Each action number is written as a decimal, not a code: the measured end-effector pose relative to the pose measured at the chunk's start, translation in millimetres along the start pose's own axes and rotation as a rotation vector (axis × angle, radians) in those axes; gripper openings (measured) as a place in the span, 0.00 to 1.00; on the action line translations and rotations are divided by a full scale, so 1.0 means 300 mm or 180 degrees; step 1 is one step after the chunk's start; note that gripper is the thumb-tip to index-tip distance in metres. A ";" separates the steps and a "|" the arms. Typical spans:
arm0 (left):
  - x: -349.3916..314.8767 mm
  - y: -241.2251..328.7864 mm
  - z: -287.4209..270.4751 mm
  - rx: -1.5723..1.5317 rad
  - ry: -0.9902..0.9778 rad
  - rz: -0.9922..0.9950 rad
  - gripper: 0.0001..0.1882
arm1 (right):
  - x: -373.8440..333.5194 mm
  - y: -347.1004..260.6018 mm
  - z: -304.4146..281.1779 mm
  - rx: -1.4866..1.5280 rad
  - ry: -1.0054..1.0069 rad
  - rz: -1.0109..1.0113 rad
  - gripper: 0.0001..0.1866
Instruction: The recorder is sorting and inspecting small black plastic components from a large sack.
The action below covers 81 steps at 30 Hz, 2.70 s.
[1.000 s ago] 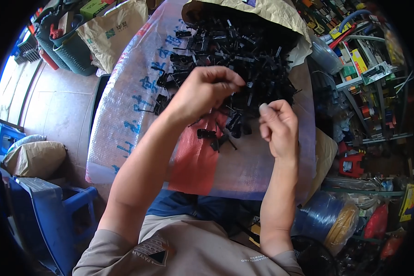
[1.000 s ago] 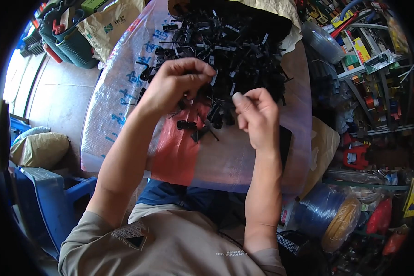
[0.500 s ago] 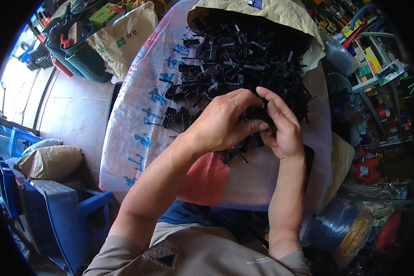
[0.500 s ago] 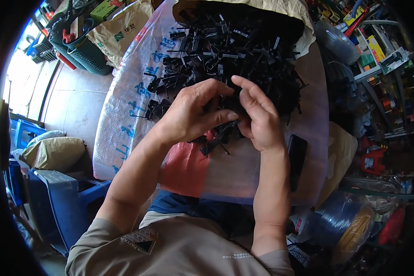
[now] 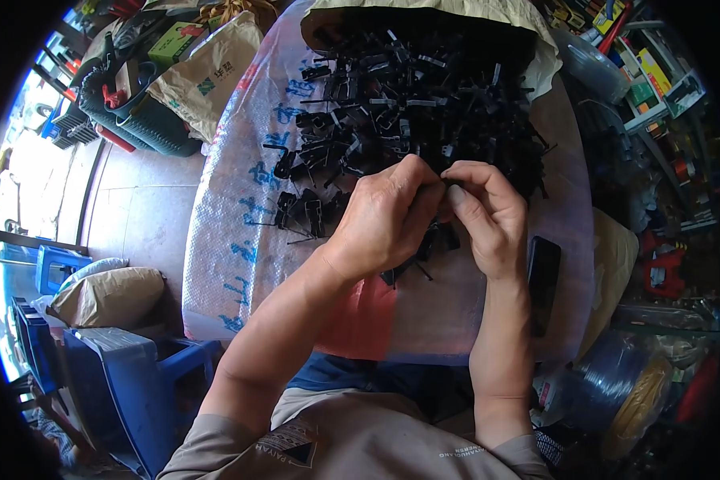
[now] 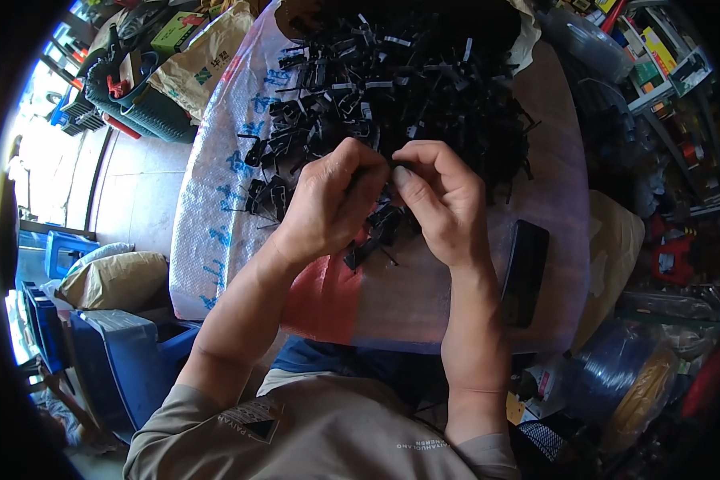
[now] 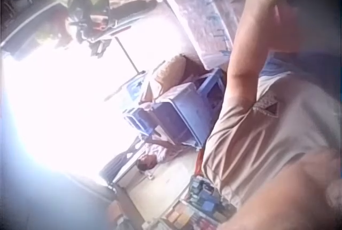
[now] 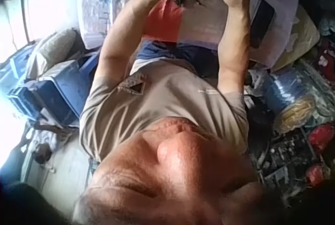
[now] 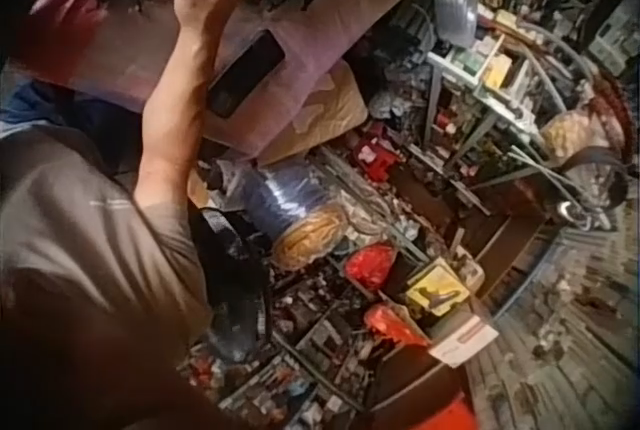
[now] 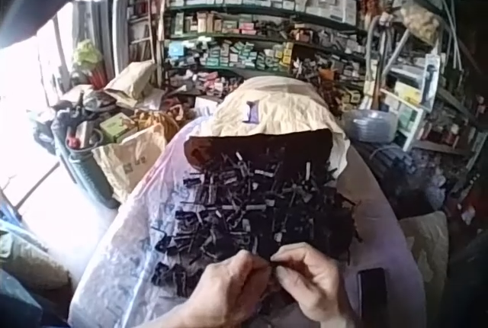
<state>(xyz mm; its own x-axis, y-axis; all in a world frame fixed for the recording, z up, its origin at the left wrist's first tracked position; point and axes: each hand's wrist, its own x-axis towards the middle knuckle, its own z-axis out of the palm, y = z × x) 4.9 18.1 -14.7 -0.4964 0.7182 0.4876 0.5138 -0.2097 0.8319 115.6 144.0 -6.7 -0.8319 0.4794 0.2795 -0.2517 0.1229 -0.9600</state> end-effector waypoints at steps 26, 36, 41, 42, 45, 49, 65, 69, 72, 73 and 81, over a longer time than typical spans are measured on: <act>0.013 -0.015 -0.065 -0.0966 -0.0790 -0.0931 0.20 | -0.009 -0.031 -0.038 -0.0172 -0.0428 0.0565 0.06; 0.018 0.023 -0.092 -0.0184 -0.0899 -0.1003 0.18 | -0.028 -0.023 0.001 -0.0347 -0.0507 0.0572 0.04; 0.046 -0.022 -0.148 -0.2007 0.0062 -0.1438 0.19 | -0.045 -0.002 0.090 -0.0802 -0.0424 0.0136 0.07; 0.050 -0.040 -0.168 -0.2397 0.0308 -0.1520 0.21 | -0.058 0.010 0.112 -0.1457 -0.0826 0.0127 0.09; 0.047 -0.096 -0.228 -0.3738 0.0406 -0.1225 0.17 | -0.087 0.056 0.206 -0.2778 -0.1460 -0.0966 0.13; 0.046 -0.121 -0.244 -0.3983 0.1002 -0.1696 0.11 | -0.061 0.000 0.180 -0.1987 -0.1053 -0.0895 0.18; 0.027 0.045 -0.107 -0.1501 -0.0308 -0.1355 0.23 | 0.001 -0.034 -0.002 0.0684 0.0856 0.0773 0.09; 0.017 0.023 -0.054 -0.0007 -0.0260 0.0069 0.23 | -0.002 -0.035 0.011 0.0708 0.0769 0.0749 0.12; 0.016 0.037 -0.054 -0.0003 -0.0321 -0.0130 0.23 | -0.003 -0.043 0.018 0.0608 0.0732 0.0764 0.12; 0.017 0.047 -0.059 -0.0198 -0.0419 -0.0371 0.22 | -0.005 -0.043 0.019 0.0609 0.0731 0.0762 0.12; 0.011 0.021 -0.039 -0.0719 -0.0015 -0.0335 0.15 | -0.011 -0.011 0.000 0.0361 0.0283 0.0436 0.17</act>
<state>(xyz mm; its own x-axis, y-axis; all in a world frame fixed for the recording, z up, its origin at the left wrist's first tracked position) -1.6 11.4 -4.9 -0.5353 0.7470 0.3943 0.2896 -0.2763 0.9164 119.3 142.0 -4.5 -0.8166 0.5603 0.1387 -0.1973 -0.0451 -0.9793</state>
